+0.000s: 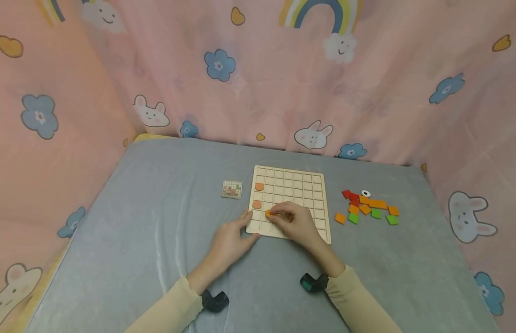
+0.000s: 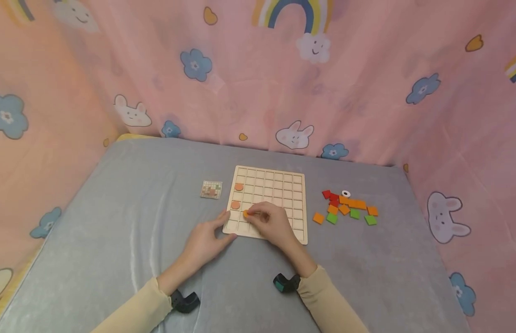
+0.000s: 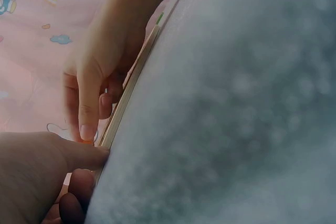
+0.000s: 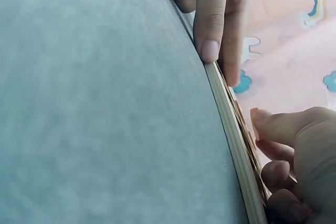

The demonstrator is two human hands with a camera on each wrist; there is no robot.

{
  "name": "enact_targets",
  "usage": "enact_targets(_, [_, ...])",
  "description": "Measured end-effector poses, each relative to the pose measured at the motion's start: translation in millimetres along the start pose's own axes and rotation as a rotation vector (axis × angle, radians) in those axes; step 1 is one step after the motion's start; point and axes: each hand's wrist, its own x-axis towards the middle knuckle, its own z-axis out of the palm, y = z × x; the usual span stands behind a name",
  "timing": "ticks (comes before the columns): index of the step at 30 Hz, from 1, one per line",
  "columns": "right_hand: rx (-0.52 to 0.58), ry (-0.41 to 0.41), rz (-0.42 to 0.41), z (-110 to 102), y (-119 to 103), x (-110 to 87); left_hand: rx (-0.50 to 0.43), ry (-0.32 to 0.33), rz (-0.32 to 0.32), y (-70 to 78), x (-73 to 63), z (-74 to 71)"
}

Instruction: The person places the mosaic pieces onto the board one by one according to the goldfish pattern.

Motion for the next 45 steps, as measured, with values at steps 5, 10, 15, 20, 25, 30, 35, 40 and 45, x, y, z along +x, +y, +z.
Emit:
enact_targets(5, [-0.04, -0.018, -0.063, 1.9, 2.4, -1.4, -0.005, -0.004, 0.0, 1.1, -0.3, -0.5])
enact_targets(10, [-0.08, -0.026, -0.083, 2.3, 4.1, -1.1, 0.0, -0.006, 0.004, 0.7, 0.2, 0.8])
enact_targets(15, [-0.118, -0.031, -0.1, 2.5, 4.6, -0.5, 0.005, -0.003, -0.001, -0.7, 0.2, 1.7])
enact_targets(20, [-0.136, -0.033, -0.119, 2.4, 4.4, -0.6, 0.004, 0.001, 0.004, -1.4, -0.9, 1.7])
enact_targets(25, [-0.15, -0.042, -0.122, 1.5, 3.4, -0.3, 0.006, 0.006, 0.004, -2.1, -0.6, 2.1])
enact_targets(30, [-0.164, -0.048, -0.114, 1.1, 2.7, -0.6, 0.005, 0.008, 0.002, -2.2, -0.3, 2.8])
enact_targets(35, [-0.172, -0.055, -0.116, 1.5, 0.6, -0.8, 0.001, 0.008, 0.004, -1.8, -0.2, 2.6])
enact_targets(40, [-0.194, -0.06, -0.111, 1.4, -1.3, -0.9, 0.0, 0.009, 0.013, -1.6, -0.1, 2.0])
enact_targets(45, [-0.223, -0.085, -0.131, 0.4, -3.7, -0.8, 0.003, 0.008, 0.015, -1.3, -0.5, 1.4])
